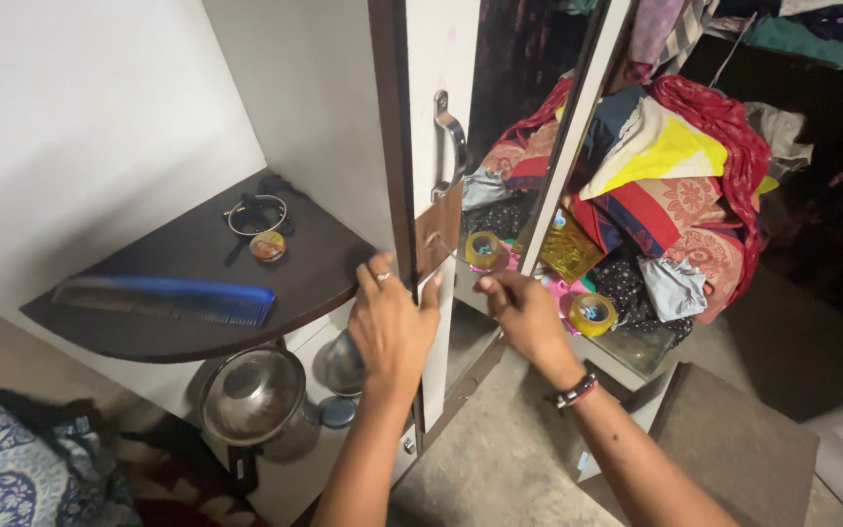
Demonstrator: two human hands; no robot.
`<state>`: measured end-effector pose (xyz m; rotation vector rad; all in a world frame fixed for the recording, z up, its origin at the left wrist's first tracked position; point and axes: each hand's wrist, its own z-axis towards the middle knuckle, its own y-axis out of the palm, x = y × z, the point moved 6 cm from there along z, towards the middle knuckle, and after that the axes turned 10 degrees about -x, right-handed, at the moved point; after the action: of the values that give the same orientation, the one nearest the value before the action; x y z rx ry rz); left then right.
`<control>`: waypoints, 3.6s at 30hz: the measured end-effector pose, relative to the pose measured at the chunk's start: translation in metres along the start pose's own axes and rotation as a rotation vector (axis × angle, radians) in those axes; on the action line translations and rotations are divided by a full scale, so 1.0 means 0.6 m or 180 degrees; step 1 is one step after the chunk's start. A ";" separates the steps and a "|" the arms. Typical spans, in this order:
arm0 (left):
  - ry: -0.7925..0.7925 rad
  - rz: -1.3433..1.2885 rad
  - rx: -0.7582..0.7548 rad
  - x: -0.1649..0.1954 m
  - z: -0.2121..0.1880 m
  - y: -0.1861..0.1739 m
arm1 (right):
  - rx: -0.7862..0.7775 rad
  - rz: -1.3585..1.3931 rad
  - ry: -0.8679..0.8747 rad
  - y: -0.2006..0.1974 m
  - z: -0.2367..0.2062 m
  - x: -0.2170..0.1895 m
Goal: The person uses a screwdriver to tighten screws on multiple cabinet door hinges and a cloth to wipe the cabinet surfaces. The person works on a lower white cabinet door, then a mirrored wardrobe door, and finally a dark brown cabinet door, adjusting hinge screws and wiping the frames.
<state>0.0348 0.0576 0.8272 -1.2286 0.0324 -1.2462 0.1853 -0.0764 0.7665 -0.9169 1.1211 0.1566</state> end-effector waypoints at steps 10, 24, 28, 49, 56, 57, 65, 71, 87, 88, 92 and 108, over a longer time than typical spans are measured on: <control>-0.0234 0.1144 -0.0288 0.015 0.077 -0.007 | 0.0094 -0.0095 -0.0111 0.003 0.019 0.009; -0.0162 0.1159 -0.0422 -0.002 0.076 0.002 | -0.0198 0.0617 -0.0020 0.016 0.037 0.007; -0.0160 0.1191 -0.0402 -0.001 0.076 0.001 | 0.0012 0.0183 -0.0080 0.011 0.045 -0.009; -0.0242 0.1169 -0.0447 -0.007 0.078 0.003 | 0.0213 -0.1966 -0.0716 0.019 0.031 -0.092; -0.0205 0.1231 -0.0432 -0.005 0.075 0.001 | 0.0533 -0.2654 -0.1372 0.024 0.005 -0.125; -0.0223 0.1239 -0.0445 -0.005 0.076 0.001 | 0.0582 -0.2641 -0.1429 0.023 0.004 -0.125; -0.0256 0.1250 -0.0508 -0.007 0.078 0.001 | 0.0492 -0.2432 -0.1372 0.012 0.015 -0.109; -0.0277 0.1159 -0.0891 -0.017 0.082 -0.001 | 0.0082 -0.1665 -0.0520 -0.018 0.009 -0.091; -0.0521 0.1036 -0.0924 -0.018 0.093 -0.013 | -0.1054 0.3385 -0.0935 -0.012 0.111 -0.179; -0.0531 0.0999 -0.1004 -0.018 0.093 -0.015 | -0.1063 0.3427 -0.0943 -0.015 0.104 -0.174; -0.0551 0.1013 -0.1267 -0.017 0.098 -0.027 | -0.1167 0.3351 -0.0875 -0.035 0.082 -0.158; -0.0153 0.0440 -0.0606 -0.003 0.032 -0.010 | -0.1248 0.3113 -0.0926 -0.040 0.080 -0.163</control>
<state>0.0417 0.0731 0.8384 -1.3961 0.2015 -1.1119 0.1866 -0.0268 0.8662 -0.5779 1.1976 1.3033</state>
